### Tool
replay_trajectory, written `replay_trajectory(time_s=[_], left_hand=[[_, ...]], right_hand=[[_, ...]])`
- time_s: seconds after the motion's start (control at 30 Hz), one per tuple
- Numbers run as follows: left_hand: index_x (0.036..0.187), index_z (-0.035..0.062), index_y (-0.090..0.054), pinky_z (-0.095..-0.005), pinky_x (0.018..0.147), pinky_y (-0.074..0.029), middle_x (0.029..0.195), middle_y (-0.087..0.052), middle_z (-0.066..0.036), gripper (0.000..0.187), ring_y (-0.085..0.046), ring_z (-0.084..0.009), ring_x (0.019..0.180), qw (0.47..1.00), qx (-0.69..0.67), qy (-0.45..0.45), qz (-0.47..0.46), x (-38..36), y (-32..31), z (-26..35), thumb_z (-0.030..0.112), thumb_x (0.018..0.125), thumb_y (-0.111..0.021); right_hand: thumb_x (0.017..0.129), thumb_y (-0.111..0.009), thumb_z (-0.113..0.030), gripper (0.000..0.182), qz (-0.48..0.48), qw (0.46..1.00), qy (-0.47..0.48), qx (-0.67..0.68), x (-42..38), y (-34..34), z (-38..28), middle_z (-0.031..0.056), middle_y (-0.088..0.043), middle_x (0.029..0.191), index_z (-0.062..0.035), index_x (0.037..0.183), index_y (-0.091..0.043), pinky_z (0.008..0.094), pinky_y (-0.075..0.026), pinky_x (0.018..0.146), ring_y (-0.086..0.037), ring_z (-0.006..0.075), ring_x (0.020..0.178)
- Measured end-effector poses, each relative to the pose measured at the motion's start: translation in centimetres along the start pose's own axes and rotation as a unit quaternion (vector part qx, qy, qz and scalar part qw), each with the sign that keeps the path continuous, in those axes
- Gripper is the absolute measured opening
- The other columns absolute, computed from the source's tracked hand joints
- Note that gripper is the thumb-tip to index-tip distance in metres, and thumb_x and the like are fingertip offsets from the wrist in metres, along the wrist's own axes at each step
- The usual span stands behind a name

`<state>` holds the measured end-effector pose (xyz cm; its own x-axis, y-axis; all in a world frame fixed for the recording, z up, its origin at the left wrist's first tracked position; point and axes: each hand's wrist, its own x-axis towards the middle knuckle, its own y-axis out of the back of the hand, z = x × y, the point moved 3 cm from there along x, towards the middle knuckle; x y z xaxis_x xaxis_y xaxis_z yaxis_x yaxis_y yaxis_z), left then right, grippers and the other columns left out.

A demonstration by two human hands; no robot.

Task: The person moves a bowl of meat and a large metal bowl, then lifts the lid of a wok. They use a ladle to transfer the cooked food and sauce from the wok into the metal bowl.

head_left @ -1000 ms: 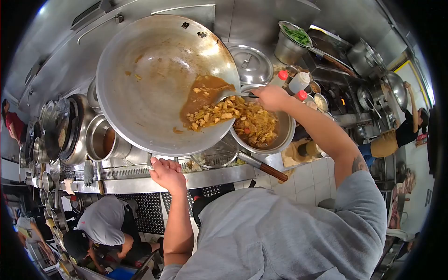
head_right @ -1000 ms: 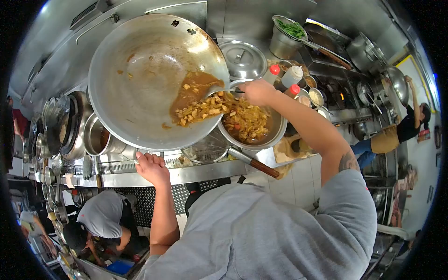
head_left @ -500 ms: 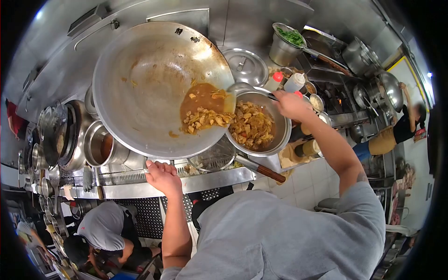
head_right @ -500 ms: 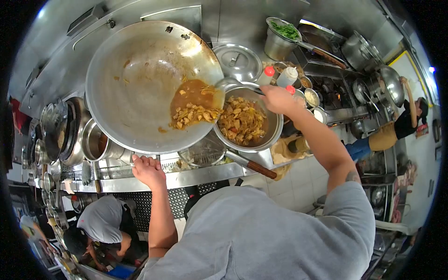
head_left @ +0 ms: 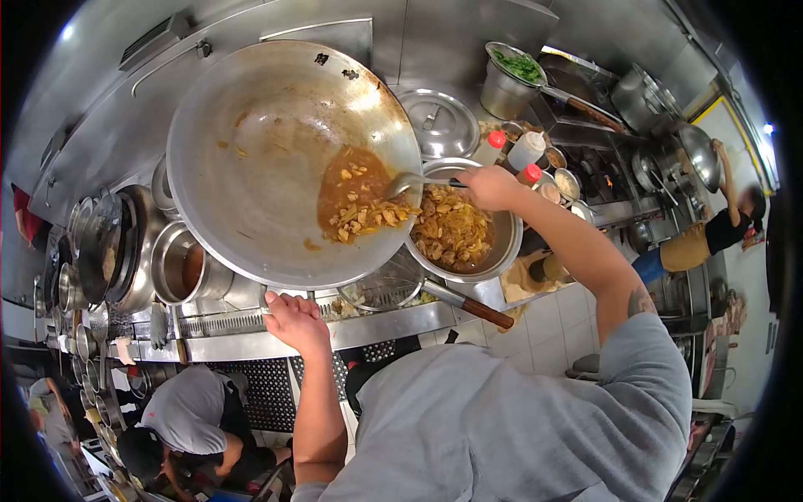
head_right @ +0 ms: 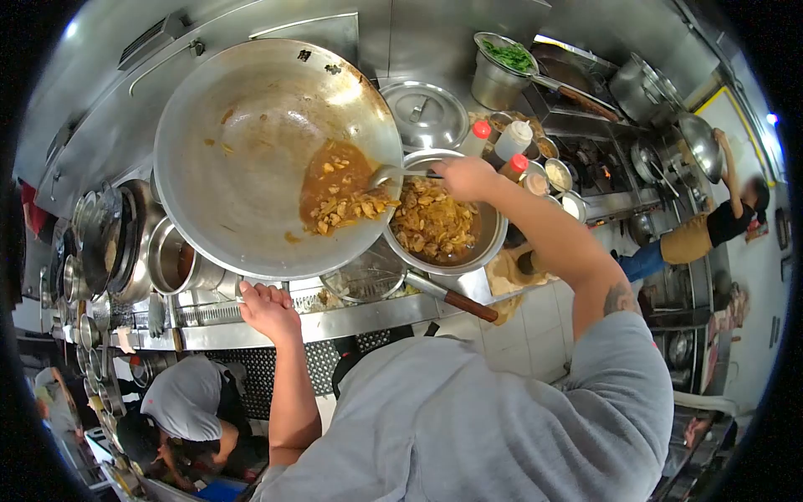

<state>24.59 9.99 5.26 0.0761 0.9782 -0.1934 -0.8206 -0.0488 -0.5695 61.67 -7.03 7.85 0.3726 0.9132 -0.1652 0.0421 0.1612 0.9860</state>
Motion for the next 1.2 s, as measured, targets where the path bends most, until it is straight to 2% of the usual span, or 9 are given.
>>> replay_trajectory(time_s=[0.13, 0.2, 0.3, 0.4, 0.5, 0.67, 0.83, 1.03, 1.2], left_hand=[[0.073, 0.011, -0.031, -0.0267, 0.035, -0.026, 0.054, -0.03, 0.002, 0.035, -0.029, -0.0087, 0.042, 1.0, 0.003, 0.004, 0.003, 0.1, 0.1, -0.1, 0.027, 0.097, -0.051], [0.073, 0.0111, -0.031, -0.0267, 0.035, -0.026, 0.054, -0.03, 0.002, 0.035, -0.028, -0.0089, 0.042, 1.0, -0.002, 0.007, 0.004, 0.1, 0.1, -0.2, 0.027, 0.097, -0.051], [0.073, 0.0113, -0.031, -0.0266, 0.035, -0.026, 0.054, -0.03, 0.003, 0.035, -0.028, -0.0088, 0.042, 1.0, 0.002, 0.008, 0.005, 0.2, 0.0, -0.1, 0.027, 0.096, -0.051], [0.075, 0.0105, -0.033, -0.0265, 0.034, -0.026, 0.055, -0.031, 0.002, 0.032, -0.029, -0.0088, 0.042, 1.0, 0.008, -0.002, -0.003, 0.9, 1.0, -0.6, 0.026, 0.096, -0.051], [0.075, 0.0101, -0.033, -0.0263, 0.033, -0.027, 0.055, -0.032, 0.002, 0.031, -0.03, -0.009, 0.041, 1.0, 0.009, -0.009, -0.013, 0.8, 0.8, -0.5, 0.026, 0.096, -0.05], [0.074, 0.0108, -0.033, -0.0271, 0.034, -0.026, 0.056, -0.031, 0.002, 0.032, -0.028, -0.0088, 0.042, 1.0, 0.004, 0.004, -0.008, 0.8, 0.7, -0.4, 0.026, 0.097, -0.049], [0.073, 0.0109, -0.033, -0.0272, 0.034, -0.025, 0.055, -0.031, 0.002, 0.033, -0.028, -0.0088, 0.042, 1.0, 0.002, 0.009, -0.006, 0.8, 0.6, -0.5, 0.026, 0.097, -0.049], [0.071, 0.01, -0.034, -0.0265, 0.034, -0.027, 0.053, -0.031, 0.002, 0.034, -0.03, -0.009, 0.04, 1.0, 0.009, -0.008, -0.01, 0.5, 0.4, -0.1, 0.026, 0.096, -0.049], [0.073, 0.011, -0.03, -0.0271, 0.033, -0.024, 0.055, -0.031, 0.001, 0.035, -0.028, -0.0093, 0.042, 1.0, 0.003, -0.009, -0.022, 0.6, 0.4, -0.1, 0.026, 0.096, -0.051]], right_hand=[[0.085, -0.056, -0.026, 0.034, 0.056, 0.998, 0.018, 0.011, -5.7, 0.1, 2.8, 0.0136, -0.062, 0.099, -0.0081, 0.114, -0.056, 0.0471, -0.05, 0.075, -0.062, 0.0336, 0.09], [0.085, -0.057, -0.028, 0.036, 0.057, 0.997, -0.042, -0.018, -8.5, 0.9, 3.9, 0.0126, -0.062, 0.098, -0.0077, 0.114, -0.055, 0.0464, -0.05, 0.073, -0.062, 0.0325, 0.088], [0.085, -0.057, -0.026, 0.034, 0.073, 0.995, -0.043, -0.046, -9.7, 1.2, 3.2, 0.0114, -0.061, 0.095, -0.0066, 0.113, -0.056, 0.0457, -0.05, 0.07, -0.062, 0.0316, 0.086], [0.084, -0.057, -0.021, 0.036, 0.105, 0.993, -0.025, 0.04, -7.4, 0.8, -2.7, 0.0123, -0.062, 0.103, -0.0078, 0.118, -0.056, 0.0434, -0.052, 0.07, -0.063, 0.0321, 0.087], [0.085, -0.057, -0.019, 0.038, 0.11, 0.991, 0.043, 0.059, -4.2, 1.6, -11.5, 0.0096, -0.061, 0.096, -0.0129, 0.123, -0.056, 0.0377, -0.052, 0.066, -0.063, 0.0265, 0.084], [0.085, -0.051, -0.014, 0.045, 0.107, 0.981, 0.085, 0.135, -1.2, 0.4, -19.4, 0.0096, -0.059, 0.093, -0.0139, 0.13, -0.051, 0.0407, -0.053, 0.068, -0.063, 0.0277, 0.087], [0.082, -0.053, -0.013, 0.046, 0.115, 0.986, 0.093, 0.078, -0.4, -3.1, -14.6, 0.0091, -0.059, 0.093, -0.0146, 0.128, -0.054, 0.0398, -0.053, 0.07, -0.062, 0.0266, 0.087], [0.08, -0.053, -0.012, 0.045, 0.07, 0.997, 0.006, 0.021, -1.8, -3.1, -9.7, 0.0092, -0.058, 0.099, -0.0139, 0.125, -0.056, 0.0393, -0.053, 0.073, -0.061, 0.0271, 0.093], [0.08, -0.055, -0.015, 0.047, 0.072, 0.996, -0.046, 0.041, -3.5, -3.1, -7.5, 0.0097, -0.058, 0.092, -0.0147, 0.126, -0.055, 0.0403, -0.052, 0.067, -0.063, 0.0269, 0.085]])
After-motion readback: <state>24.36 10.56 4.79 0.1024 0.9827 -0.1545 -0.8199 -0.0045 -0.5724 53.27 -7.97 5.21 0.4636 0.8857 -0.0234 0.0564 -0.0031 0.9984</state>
